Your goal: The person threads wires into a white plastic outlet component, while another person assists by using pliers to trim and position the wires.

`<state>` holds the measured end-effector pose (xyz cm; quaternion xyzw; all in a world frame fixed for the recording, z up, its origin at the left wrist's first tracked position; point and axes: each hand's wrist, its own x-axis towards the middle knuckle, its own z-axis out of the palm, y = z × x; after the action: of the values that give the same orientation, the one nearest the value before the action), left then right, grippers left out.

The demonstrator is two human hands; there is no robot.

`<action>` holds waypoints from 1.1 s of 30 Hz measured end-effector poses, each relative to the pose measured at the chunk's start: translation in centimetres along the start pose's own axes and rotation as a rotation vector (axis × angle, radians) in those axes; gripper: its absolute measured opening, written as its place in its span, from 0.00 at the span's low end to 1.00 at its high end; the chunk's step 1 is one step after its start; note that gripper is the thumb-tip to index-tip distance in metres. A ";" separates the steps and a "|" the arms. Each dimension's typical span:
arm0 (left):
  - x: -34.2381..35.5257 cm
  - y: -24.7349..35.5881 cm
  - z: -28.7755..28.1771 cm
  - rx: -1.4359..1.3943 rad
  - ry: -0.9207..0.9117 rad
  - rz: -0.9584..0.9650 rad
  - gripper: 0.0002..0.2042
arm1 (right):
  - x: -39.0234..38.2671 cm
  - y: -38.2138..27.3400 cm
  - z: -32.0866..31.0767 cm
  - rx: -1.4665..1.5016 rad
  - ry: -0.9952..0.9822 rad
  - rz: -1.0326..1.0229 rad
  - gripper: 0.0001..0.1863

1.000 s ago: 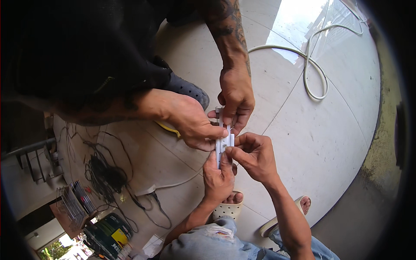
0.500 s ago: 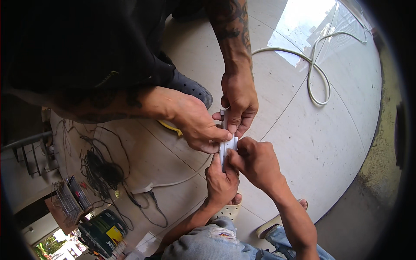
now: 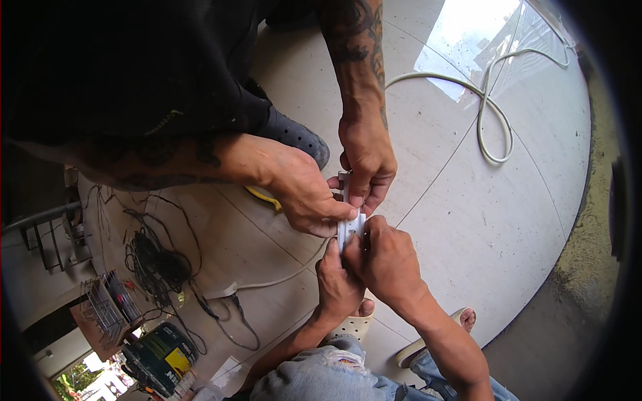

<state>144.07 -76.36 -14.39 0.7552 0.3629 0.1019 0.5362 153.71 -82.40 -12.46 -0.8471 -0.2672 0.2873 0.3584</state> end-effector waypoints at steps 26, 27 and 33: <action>-0.4 -0.1 0.4 0.042 0.083 0.038 0.09 | -0.9 0.8 0.1 0.171 0.115 -0.028 0.11; -0.3 -0.2 0.3 0.043 0.084 0.037 0.09 | -1.0 0.6 0.1 0.097 0.120 -0.067 0.12; -0.1 0.5 0.0 -0.023 0.021 0.033 0.12 | -2.1 0.8 1.2 0.151 0.195 -0.121 0.10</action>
<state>144.25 -76.52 -13.90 0.7538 0.3548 0.1226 0.5393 151.66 -83.68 -13.17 -0.8240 -0.2591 0.2010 0.4621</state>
